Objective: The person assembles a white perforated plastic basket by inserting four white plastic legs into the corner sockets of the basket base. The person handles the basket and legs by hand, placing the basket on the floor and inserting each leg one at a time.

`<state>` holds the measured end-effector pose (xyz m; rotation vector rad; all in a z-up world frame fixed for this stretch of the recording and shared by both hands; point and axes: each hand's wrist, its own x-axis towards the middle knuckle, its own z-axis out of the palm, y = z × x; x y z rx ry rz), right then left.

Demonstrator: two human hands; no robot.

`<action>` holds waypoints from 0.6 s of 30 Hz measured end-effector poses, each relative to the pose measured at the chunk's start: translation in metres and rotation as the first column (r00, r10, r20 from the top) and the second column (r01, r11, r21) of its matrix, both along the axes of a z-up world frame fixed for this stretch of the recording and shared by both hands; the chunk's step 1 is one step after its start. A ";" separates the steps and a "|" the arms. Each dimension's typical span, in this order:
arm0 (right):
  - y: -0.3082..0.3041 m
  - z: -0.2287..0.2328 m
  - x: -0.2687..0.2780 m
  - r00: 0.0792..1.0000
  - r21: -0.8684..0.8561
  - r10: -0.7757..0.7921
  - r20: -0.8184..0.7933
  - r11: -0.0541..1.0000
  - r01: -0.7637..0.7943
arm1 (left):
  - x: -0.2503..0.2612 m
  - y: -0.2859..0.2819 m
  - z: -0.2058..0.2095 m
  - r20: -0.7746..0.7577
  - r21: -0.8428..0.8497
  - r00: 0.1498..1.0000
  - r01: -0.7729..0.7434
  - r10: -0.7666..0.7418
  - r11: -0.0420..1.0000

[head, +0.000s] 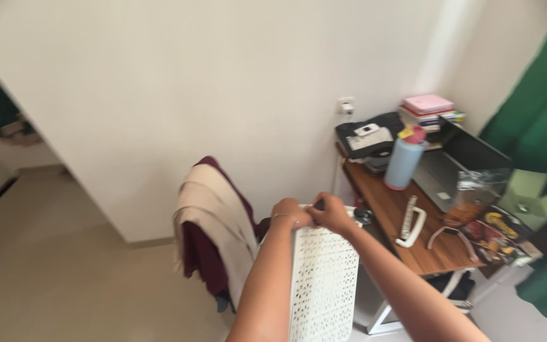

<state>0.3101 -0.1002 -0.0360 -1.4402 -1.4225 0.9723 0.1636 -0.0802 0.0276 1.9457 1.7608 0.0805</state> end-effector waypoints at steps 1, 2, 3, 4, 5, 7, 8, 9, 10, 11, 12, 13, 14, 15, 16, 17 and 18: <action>-0.002 0.001 -0.001 1.000 -0.012 0.011 0.028 1.000 -0.011 | -0.001 0.003 0.000 0.000 -0.022 1.000 0.007 -0.007 1.000; -0.006 0.002 0.001 0.998 -0.022 0.016 0.055 1.000 -0.014 | -0.001 0.005 0.002 0.000 -0.041 1.000 0.021 -0.021 0.999; -0.008 0.004 0.002 0.996 -0.032 0.020 0.083 0.999 -0.018 | -0.003 0.005 0.003 0.000 -0.060 0.999 0.035 -0.035 0.998; -0.010 0.005 0.005 0.995 0.027 0.038 0.096 0.999 -0.040 | -0.004 0.006 0.003 0.019 -0.046 0.999 0.039 -0.038 0.998; -0.013 0.004 0.006 0.992 0.084 0.054 0.111 0.994 -0.064 | -0.006 0.006 0.002 0.038 -0.031 0.998 0.043 -0.042 0.999; -0.014 0.004 0.009 0.991 0.093 0.087 0.099 0.991 -0.096 | -0.008 0.009 -0.001 0.058 -0.011 0.996 0.067 -0.066 0.998; -0.014 0.005 0.013 0.992 0.045 0.104 0.071 0.993 -0.108 | -0.011 0.012 -0.002 0.058 -0.006 0.995 0.084 -0.083 0.996; -0.013 0.005 0.016 0.992 -0.002 0.121 0.042 0.993 -0.121 | -0.014 0.016 -0.004 0.058 0.000 0.993 0.101 -0.100 0.995; -0.011 0.005 0.022 0.989 0.026 0.139 -0.052 0.990 -0.137 | -0.017 0.018 -0.007 0.095 0.001 0.992 0.081 -0.081 0.997; -0.009 0.006 0.030 0.977 0.055 0.158 -0.145 0.987 -0.151 | -0.021 0.019 -0.009 0.131 0.001 0.989 0.062 -0.062 0.998; -0.008 0.005 0.034 0.955 0.086 0.179 -0.238 0.983 -0.163 | -0.026 0.019 -0.010 0.166 0.000 0.985 0.042 -0.042 0.999; -0.005 0.004 0.037 0.943 0.075 0.127 -0.308 0.991 -0.109 | -0.028 0.018 -0.010 0.156 -0.021 0.987 0.030 -0.026 0.999; -0.002 0.004 0.040 0.924 0.057 0.070 -0.377 0.997 -0.053 | -0.028 0.016 -0.008 0.145 -0.046 0.989 0.019 -0.012 0.999; 0.001 0.003 0.042 0.897 0.035 0.013 -0.442 0.999 0.002 | -0.028 0.012 -0.006 0.134 -0.070 0.991 0.008 0.001 0.997; 0.002 0.001 0.043 0.896 -0.010 -0.035 -0.444 0.999 0.035 | -0.029 0.008 -0.004 0.115 -0.077 0.993 0.003 0.006 0.997; 0.005 -0.002 0.044 0.893 -0.055 -0.084 -0.443 0.996 0.067 | -0.029 0.004 -0.001 0.095 -0.083 0.995 -0.002 0.010 0.997; 0.007 -0.007 0.044 0.887 -0.101 -0.131 -0.442 0.990 0.096 | -0.030 0.000 0.001 0.073 -0.091 0.997 -0.010 0.017 0.996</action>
